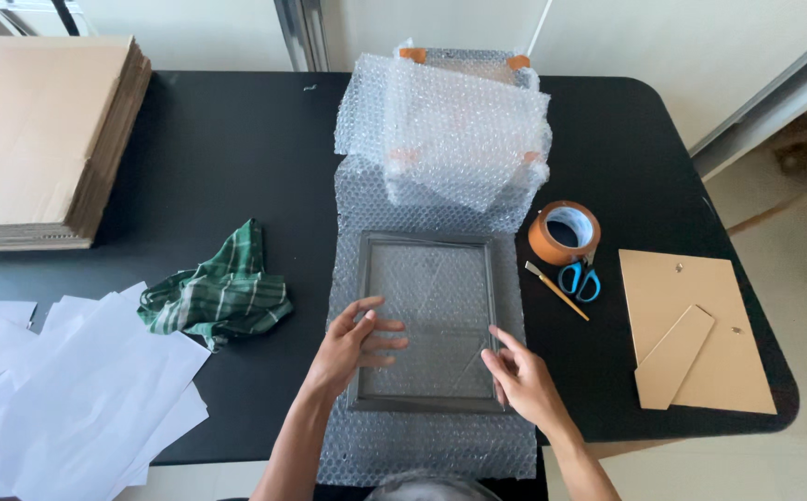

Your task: The person places a picture frame and its cardboard backing onto a sheet of bubble wrap, folds the wrap around the frame, and secures it with tape.

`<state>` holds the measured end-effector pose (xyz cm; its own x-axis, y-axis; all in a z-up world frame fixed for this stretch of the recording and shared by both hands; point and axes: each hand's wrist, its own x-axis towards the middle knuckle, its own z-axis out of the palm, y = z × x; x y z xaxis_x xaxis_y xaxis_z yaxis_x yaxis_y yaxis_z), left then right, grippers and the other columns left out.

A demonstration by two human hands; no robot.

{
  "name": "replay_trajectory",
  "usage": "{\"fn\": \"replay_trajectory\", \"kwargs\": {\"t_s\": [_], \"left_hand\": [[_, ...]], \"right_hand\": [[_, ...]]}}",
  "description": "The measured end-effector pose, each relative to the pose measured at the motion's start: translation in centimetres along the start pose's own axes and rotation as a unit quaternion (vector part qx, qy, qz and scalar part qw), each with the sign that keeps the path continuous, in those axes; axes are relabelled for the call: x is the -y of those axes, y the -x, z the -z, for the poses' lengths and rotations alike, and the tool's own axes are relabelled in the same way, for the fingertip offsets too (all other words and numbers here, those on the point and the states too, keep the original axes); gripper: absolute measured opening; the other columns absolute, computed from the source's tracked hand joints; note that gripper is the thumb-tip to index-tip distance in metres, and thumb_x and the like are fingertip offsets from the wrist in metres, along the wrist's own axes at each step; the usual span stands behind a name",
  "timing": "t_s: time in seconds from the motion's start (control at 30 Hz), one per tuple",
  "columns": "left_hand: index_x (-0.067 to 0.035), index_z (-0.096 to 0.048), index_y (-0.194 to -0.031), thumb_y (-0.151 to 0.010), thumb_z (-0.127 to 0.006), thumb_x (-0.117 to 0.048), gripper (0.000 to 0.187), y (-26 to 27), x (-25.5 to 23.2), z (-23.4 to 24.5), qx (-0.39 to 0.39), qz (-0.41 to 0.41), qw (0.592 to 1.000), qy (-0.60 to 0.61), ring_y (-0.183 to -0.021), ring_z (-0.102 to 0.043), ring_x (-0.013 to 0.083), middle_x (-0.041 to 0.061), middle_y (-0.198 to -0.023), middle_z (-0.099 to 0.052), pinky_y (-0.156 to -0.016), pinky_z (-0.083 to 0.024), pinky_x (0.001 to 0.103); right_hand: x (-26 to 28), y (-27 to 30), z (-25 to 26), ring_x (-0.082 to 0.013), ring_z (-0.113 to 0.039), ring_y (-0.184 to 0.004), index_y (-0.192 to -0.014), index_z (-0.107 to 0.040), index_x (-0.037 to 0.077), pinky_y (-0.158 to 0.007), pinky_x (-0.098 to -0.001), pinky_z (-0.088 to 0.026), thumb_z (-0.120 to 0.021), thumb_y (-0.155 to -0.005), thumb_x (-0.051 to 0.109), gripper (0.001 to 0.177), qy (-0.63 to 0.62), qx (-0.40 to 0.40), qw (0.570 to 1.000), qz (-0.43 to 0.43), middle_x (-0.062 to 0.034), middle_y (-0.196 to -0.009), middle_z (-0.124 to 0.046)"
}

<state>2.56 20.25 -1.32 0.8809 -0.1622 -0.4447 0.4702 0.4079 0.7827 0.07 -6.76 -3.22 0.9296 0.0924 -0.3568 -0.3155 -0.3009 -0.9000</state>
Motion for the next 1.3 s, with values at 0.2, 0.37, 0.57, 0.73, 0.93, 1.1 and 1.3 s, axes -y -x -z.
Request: {"fn": "replay_trajectory", "kwargs": {"t_s": [0.2,0.37,0.57,0.73,0.93,1.1,1.3], "left_hand": [[-0.006,-0.048,-0.132,-0.095,-0.045,-0.022,0.041,-0.1,0.2,0.1,-0.015,0.013,1.0,-0.01,-0.086,-0.07,0.0317,0.019,-0.104,-0.069,-0.064,-0.057,0.041],[-0.007,-0.048,-0.133,-0.096,-0.044,-0.021,0.04,0.0,-0.2,-0.4,-0.033,0.022,0.999,-0.015,-0.088,-0.07,0.0317,0.017,-0.106,-0.069,-0.066,-0.058,0.041],[-0.006,-0.047,-0.135,-0.093,-0.045,-0.027,0.046,-1.5,0.4,0.7,-0.035,0.008,0.994,-0.104,-0.085,-0.072,0.0297,0.015,-0.105,-0.071,-0.062,-0.059,0.04],[-0.01,-0.062,-0.114,-0.091,-0.05,-0.039,0.039,-3.2,0.8,2.2,-0.087,-0.021,0.872,-0.481,-0.096,-0.065,0.0269,0.01,-0.106,-0.068,-0.074,-0.049,0.036],[-0.007,-0.044,-0.127,-0.086,-0.066,-0.033,0.054,-3.5,2.7,2.7,-0.153,-0.142,0.819,-0.534,-0.055,-0.054,0.0218,0.0,-0.057,-0.053,-0.049,-0.039,0.04],[-0.007,-0.048,-0.129,-0.087,-0.061,-0.038,0.054,-2.1,1.1,1.5,-0.14,-0.111,0.813,-0.555,-0.085,-0.062,0.0287,0.008,-0.085,-0.062,-0.068,-0.048,0.045],[-0.008,-0.055,-0.123,-0.087,-0.062,-0.034,0.045,-3.2,2.7,3.5,-0.102,-0.139,0.829,-0.532,-0.097,-0.058,0.0259,0.007,-0.076,-0.061,-0.074,-0.047,0.042]], "right_hand": [[-1.2,-0.9,-0.2,-0.0099,-0.045,-0.038,-0.137,-0.049,0.006,-0.041,-0.026,-0.042,-0.055,-0.089,0.026,0.053,0.0,0.001,1.0,0.009,-0.0022,-0.052,-0.046],[0.2,-0.2,-0.4,-0.0108,-0.047,-0.043,-0.146,-0.037,0.013,-0.045,-0.0272,-0.045,-0.057,-0.088,0.026,0.062,0.027,-0.021,0.999,-0.011,-0.0028,-0.059,-0.047],[0.0,0.2,-0.7,-0.0092,-0.046,-0.047,-0.147,-0.033,0.015,-0.044,-0.0244,-0.047,-0.061,-0.086,0.022,0.068,0.03,-0.035,0.998,0.05,-0.0016,-0.06,-0.046],[-1.9,-0.4,-0.9,-0.0066,-0.042,-0.053,-0.143,-0.039,0.01,-0.057,-0.0226,-0.042,-0.064,-0.085,0.022,0.065,0.058,-0.07,0.983,0.16,0.001,-0.06,-0.048],[-2.0,-0.3,-0.9,-0.0096,-0.045,-0.057,-0.144,-0.038,0.011,-0.063,-0.0261,-0.043,-0.063,-0.085,0.028,0.066,0.1,-0.081,0.982,0.136,-0.0009,-0.062,-0.052],[-2.9,-0.9,-0.3,-0.012,-0.053,-0.062,-0.143,-0.037,0.011,-0.069,-0.0277,-0.046,-0.062,-0.084,0.035,0.068,0.166,-0.079,0.978,0.095,-0.0018,-0.069,-0.057],[-2.6,-0.6,-0.2,-0.0158,-0.062,-0.07,-0.135,-0.048,0.007,-0.079,-0.0309,-0.048,-0.059,-0.085,0.04,0.061,0.203,-0.087,0.975,0.039,-0.0028,-0.075,-0.063]]}}
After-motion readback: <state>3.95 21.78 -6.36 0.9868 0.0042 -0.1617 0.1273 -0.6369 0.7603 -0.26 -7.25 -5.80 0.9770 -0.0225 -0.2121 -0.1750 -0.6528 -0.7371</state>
